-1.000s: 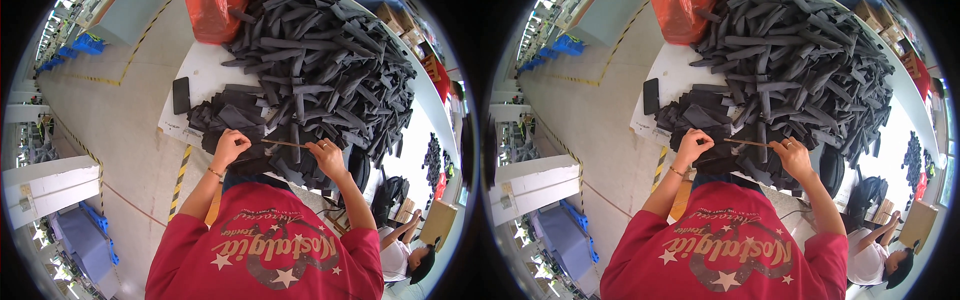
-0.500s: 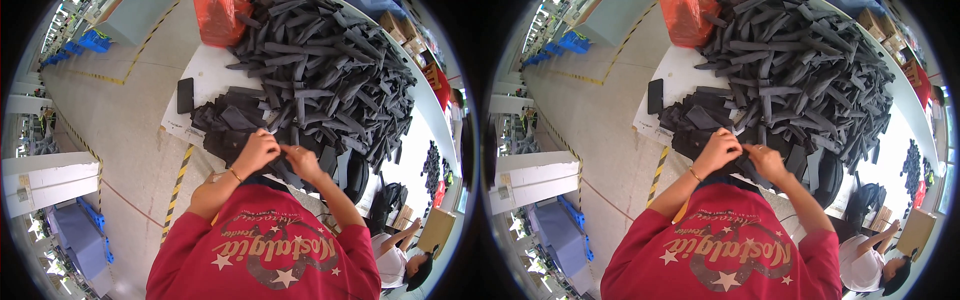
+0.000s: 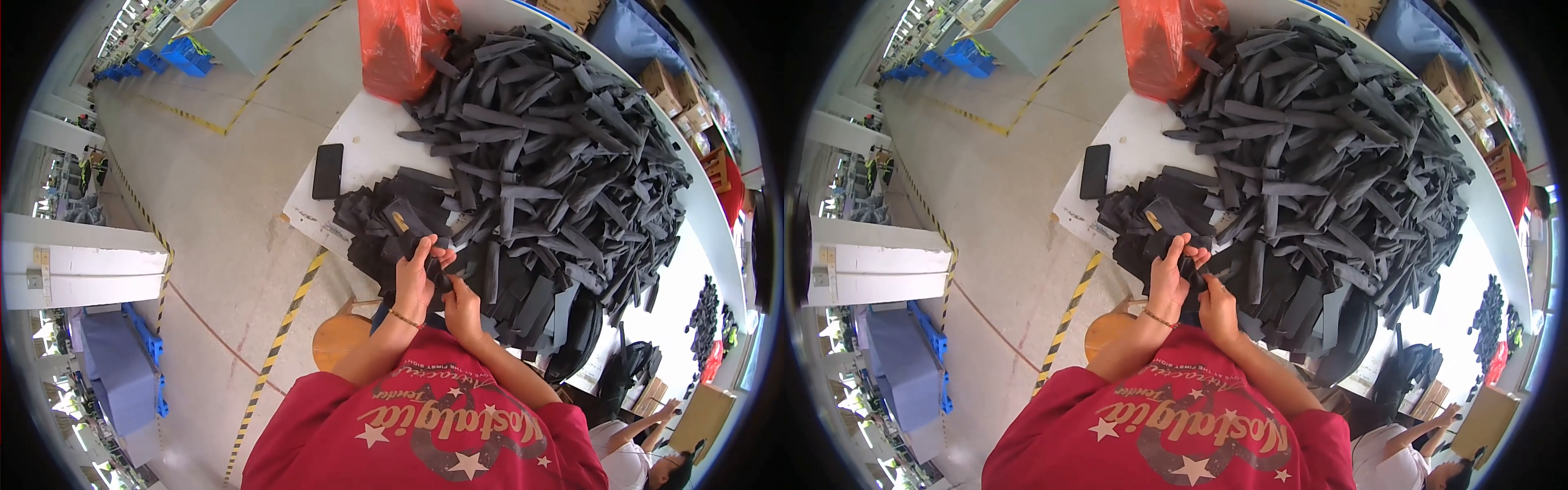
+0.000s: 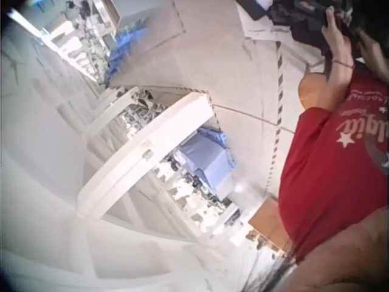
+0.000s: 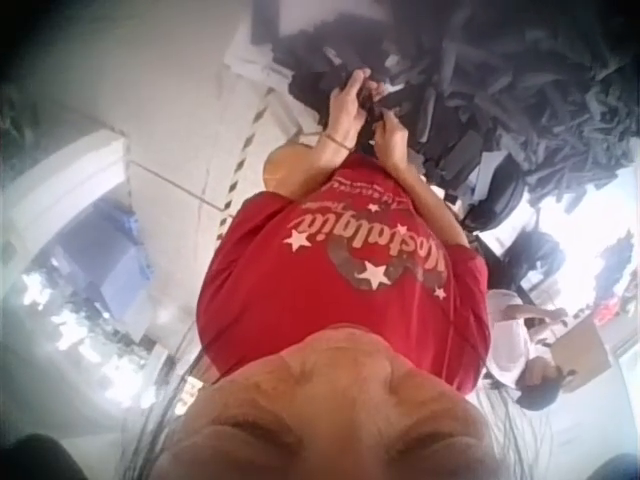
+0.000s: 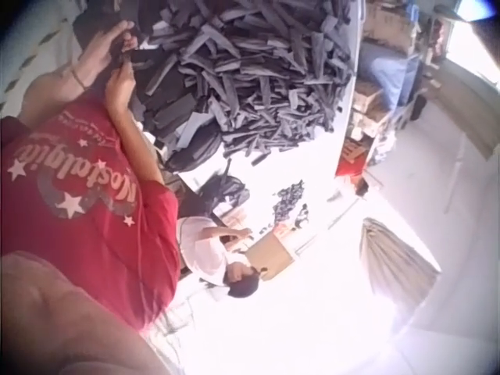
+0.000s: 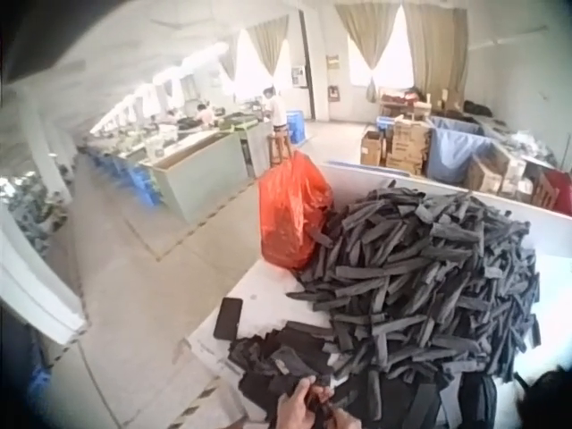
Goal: Inserting metal rods into pre-slotted black foam blocks using a wooden stick as a tool.
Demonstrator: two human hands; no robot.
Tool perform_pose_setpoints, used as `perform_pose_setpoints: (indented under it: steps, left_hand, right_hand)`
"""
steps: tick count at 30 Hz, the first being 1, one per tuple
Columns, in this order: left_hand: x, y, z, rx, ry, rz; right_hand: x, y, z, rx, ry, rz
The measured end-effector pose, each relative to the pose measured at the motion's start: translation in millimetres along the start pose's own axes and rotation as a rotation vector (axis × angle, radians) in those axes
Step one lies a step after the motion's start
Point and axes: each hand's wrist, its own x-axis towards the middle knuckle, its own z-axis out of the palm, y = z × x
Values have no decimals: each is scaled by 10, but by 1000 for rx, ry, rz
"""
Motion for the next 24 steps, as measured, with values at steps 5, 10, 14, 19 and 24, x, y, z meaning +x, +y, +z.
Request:
perform_pose_setpoints:
  steps: [5, 10, 14, 19, 24]
  left_hand:
    - [68, 158, 164, 5, 67, 95]
    - [191, 178, 50, 155, 42, 39]
    - [129, 30, 116, 119, -6, -63]
    - [194, 41, 291, 90, 85, 209]
    - [-92, -119, 202, 276, -110, -104]
  right_hand:
    - [-207, 72, -123, -43, -38, 19]
    - [-460, 80, -453, -42, -140, 74]
    - [-553, -94, -884, -92, -241, 108]
    - [-514, -90, -858, -88, -145, 70]
    - [-411, -31, -645, -31, -73, 116]
